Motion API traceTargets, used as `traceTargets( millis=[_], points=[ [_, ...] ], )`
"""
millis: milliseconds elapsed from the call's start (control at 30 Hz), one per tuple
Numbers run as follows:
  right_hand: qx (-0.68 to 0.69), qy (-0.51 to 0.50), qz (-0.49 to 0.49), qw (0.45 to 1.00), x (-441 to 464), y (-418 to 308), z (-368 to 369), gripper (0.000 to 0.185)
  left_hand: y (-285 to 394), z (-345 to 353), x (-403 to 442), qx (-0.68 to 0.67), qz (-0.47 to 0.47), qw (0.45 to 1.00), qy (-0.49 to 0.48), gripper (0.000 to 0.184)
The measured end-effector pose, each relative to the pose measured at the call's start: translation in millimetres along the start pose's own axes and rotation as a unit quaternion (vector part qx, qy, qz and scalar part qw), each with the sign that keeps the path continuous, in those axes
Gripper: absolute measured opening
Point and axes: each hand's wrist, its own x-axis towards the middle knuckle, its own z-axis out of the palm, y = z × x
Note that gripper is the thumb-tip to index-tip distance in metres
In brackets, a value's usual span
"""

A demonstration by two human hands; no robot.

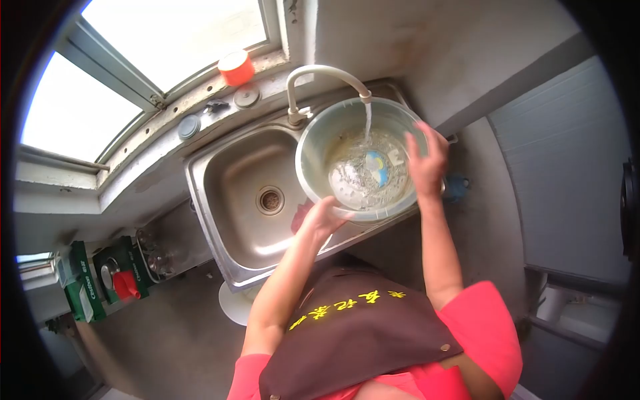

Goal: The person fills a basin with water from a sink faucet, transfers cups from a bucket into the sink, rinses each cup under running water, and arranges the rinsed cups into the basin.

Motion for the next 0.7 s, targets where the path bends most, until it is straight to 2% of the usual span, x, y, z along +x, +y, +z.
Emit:
traceTargets(
  millis=[33, 67, 100, 133, 167, 233, 267, 333, 400, 433, 533, 567, 633, 700],
  points=[
    [-0.022, -0.011, 0.076, 0.997, -19.0, 26.0, -18.9, 0.043, -3.6, -3.4, 7.1, 0.001, -0.010, 1.000, -0.008, 0.043],
    [0.064, -0.075, 0.238, 0.966, -41.8, 49.0, -31.6, 0.062, -7.1, -10.5, 17.4, 0.003, -0.017, 1.000, -0.015, 0.043],
    [0.173, -0.112, 0.356, 0.912, -65.4, 67.6, -39.1, 0.073, -10.5, -15.1, 27.2, 0.004, -0.025, 0.999, -0.022, 0.043],
    [0.278, -0.157, 0.386, 0.866, -83.1, 80.1, -47.9, 0.075, -15.3, -17.0, 34.8, 0.054, -0.009, 0.998, -0.023, 0.049],
    [0.348, -0.222, 0.502, 0.760, -78.4, 60.4, -63.9, 0.074, -14.7, -8.9, 38.0, 0.115, 0.027, 0.993, -0.018, 0.052],
    [0.355, -0.218, 0.557, 0.718, -109.6, 86.7, -54.0, 0.073, -11.5, 10.8, 32.2, 0.236, 0.095, 0.967, 0.001, 0.057],
    [0.379, -0.205, 0.569, 0.700, -116.4, 96.7, -46.6, 0.074, -10.2, 28.3, 28.9, 0.240, 0.141, 0.960, 0.025, 0.063],
    [0.428, -0.182, 0.588, 0.662, -119.0, 115.7, -26.1, 0.075, 1.5, 43.4, 35.4, 0.304, 0.218, 0.927, 0.004, 0.064],
    [0.419, -0.172, 0.598, 0.662, -121.3, 138.1, -1.7, 0.074, 12.7, 56.2, 31.5, 0.345, 0.261, 0.901, 0.024, 0.064],
    [0.413, -0.171, 0.602, 0.661, -120.0, 149.8, 8.1, 0.074, 15.7, 61.1, 26.4, 0.346, 0.253, 0.903, 0.039, 0.064],
    [0.401, -0.173, 0.556, 0.707, -95.8, 160.3, 10.7, 0.072, 19.3, 56.6, 14.6, 0.346, 0.205, 0.913, 0.066, 0.059],
    [0.371, -0.163, 0.553, 0.728, -81.0, 159.1, 6.8, 0.061, 19.1, 50.4, 17.8, 0.316, 0.171, 0.931, 0.065, 0.058],
    [0.360, -0.209, 0.502, 0.758, -60.9, 184.5, -4.8, 0.048, 9.3, 32.0, 29.8, 0.250, 0.091, 0.962, 0.059, 0.056],
    [0.413, -0.245, 0.476, 0.737, -26.5, 183.2, -28.1, 0.038, -8.6, 9.5, 48.7, 0.151, 0.039, 0.987, 0.043, 0.048]
  ],
)
